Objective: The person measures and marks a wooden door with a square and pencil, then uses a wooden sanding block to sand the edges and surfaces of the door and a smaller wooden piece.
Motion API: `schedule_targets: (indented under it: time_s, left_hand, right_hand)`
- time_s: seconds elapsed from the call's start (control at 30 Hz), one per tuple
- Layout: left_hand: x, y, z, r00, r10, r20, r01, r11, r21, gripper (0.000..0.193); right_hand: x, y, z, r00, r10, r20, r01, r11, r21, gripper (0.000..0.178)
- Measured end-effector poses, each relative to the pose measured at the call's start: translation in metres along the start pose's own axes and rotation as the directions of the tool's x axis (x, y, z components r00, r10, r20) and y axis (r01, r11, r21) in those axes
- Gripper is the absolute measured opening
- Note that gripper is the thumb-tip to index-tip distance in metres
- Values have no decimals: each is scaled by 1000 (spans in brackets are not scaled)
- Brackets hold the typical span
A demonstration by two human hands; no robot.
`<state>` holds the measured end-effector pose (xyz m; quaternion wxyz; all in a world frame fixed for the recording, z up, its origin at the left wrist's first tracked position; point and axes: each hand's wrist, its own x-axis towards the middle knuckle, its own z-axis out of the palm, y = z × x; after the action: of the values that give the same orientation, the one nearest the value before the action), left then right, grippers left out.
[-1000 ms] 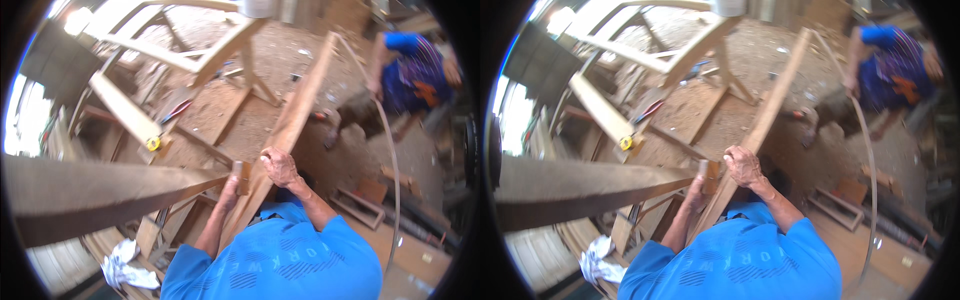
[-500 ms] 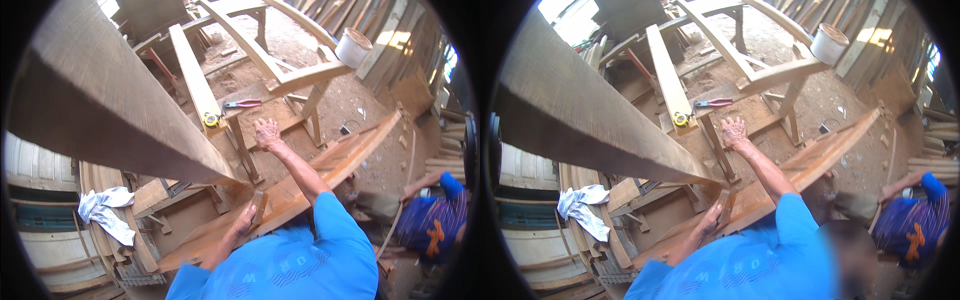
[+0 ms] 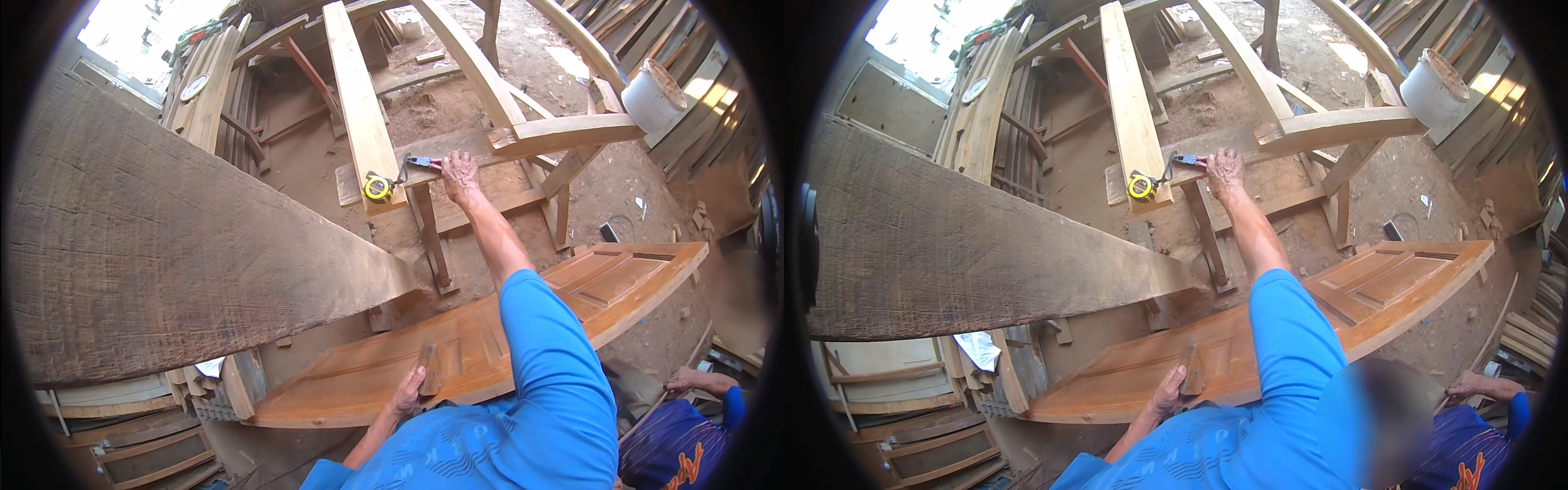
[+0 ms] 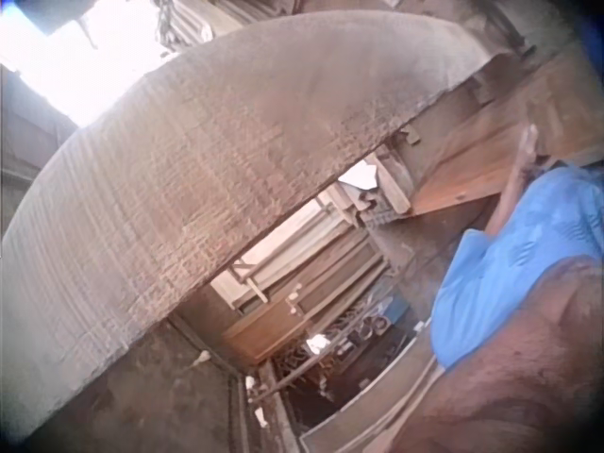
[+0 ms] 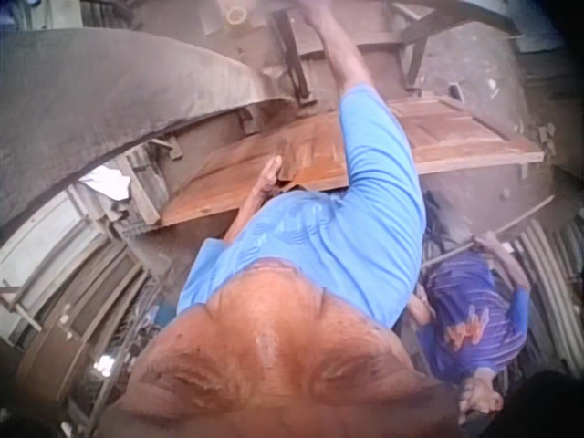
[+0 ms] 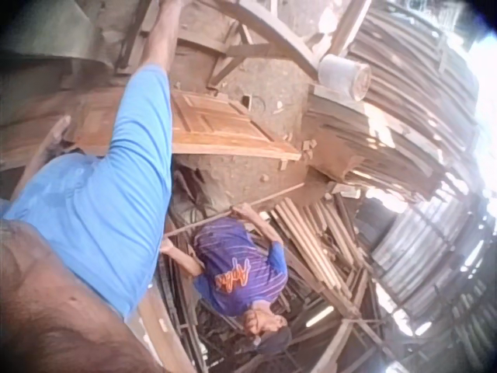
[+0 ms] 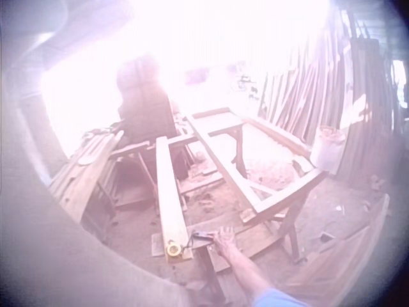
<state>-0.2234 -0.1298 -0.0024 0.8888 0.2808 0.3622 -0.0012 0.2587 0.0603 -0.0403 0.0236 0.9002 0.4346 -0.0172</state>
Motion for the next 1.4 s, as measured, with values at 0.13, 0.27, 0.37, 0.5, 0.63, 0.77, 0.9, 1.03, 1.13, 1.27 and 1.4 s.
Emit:
schedule_targets:
  time_s: [0.13,0.27,0.37,0.5,0.63,0.77,0.9,1.03,1.13,1.27,1.4]
  left_hand:
    - [2,3,-3,1000,-29,1,29,1000,8,51]
    - [27,26,-1,989,-116,88,106,988,111,52]
    - [30,44,6,988,-92,122,78,990,115,56]
    - [52,55,-2,945,-140,297,96,983,158,57]
    - [76,66,19,866,-188,463,85,969,233,60]
    - [91,69,45,822,-147,550,-28,954,298,59]
    - [96,77,59,792,-57,608,-112,965,236,60]
    - [101,82,65,779,-26,626,-162,957,241,64]
    - [105,81,65,787,-28,616,-212,926,312,72]
    - [109,80,59,775,-25,631,-233,918,322,72]
    - [107,80,57,779,-4,627,-209,941,266,76]
  right_hand:
    - [-41,-10,-34,987,-25,160,-25,952,306,35]
    - [-106,50,22,718,-165,676,-683,-354,638,29]
    - [-197,19,-50,809,-20,587,-583,-153,798,10]
    - [-319,0,-99,982,117,151,-144,-68,987,19]
    - [-422,1,-154,949,-1,315,-284,-438,853,34]
    - [-490,13,-161,844,-61,533,-531,-236,814,41]
    - [-526,14,-163,813,-88,575,-581,-180,794,23]
    - [-531,15,-167,793,-141,593,-609,-145,780,16]
    - [-524,15,-166,790,-187,584,-610,-135,781,16]
    - [-515,8,-167,824,-170,540,-564,-165,809,15]
    - [-515,13,-161,783,-241,573,-616,-183,766,27]
